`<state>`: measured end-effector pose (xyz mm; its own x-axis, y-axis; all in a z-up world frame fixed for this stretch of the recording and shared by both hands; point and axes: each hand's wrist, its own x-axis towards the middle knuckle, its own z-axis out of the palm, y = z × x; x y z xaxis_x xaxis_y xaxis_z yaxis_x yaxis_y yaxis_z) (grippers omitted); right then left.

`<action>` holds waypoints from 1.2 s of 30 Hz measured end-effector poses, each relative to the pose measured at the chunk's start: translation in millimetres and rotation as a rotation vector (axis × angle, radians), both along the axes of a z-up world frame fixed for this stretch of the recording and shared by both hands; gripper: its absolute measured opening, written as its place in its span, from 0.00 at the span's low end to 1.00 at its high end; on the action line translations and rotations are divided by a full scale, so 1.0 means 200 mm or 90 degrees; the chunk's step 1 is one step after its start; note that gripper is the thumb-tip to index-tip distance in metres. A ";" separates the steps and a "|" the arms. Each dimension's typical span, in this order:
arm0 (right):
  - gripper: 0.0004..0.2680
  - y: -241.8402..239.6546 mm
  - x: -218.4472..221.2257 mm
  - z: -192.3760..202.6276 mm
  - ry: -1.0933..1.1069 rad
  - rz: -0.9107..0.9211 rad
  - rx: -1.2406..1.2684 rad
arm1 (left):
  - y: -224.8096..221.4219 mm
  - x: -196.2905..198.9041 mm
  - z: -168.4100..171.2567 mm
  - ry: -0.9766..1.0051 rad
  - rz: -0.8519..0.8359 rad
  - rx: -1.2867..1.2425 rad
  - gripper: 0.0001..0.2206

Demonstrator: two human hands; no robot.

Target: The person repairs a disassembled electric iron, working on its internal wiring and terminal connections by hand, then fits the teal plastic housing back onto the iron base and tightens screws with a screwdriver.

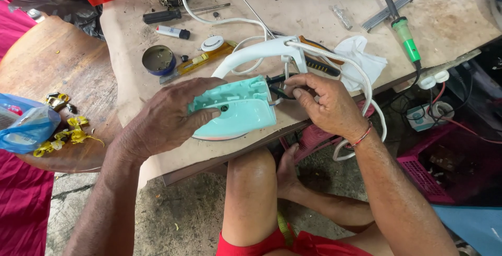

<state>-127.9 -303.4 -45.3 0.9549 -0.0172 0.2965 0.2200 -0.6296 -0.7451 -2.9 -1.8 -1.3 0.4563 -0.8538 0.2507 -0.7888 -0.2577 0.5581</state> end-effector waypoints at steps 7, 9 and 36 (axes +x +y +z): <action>0.10 0.03 0.03 0.07 0.004 0.030 -0.025 | -0.03 -0.04 0.04 0.041 0.000 0.015 0.21; 0.12 0.06 0.05 0.11 0.007 0.046 -0.036 | -0.02 -0.05 0.04 0.040 -0.002 0.020 0.22; 0.15 0.02 0.07 0.20 -0.044 0.156 -0.051 | -0.04 -0.02 0.01 0.013 0.049 -0.075 0.21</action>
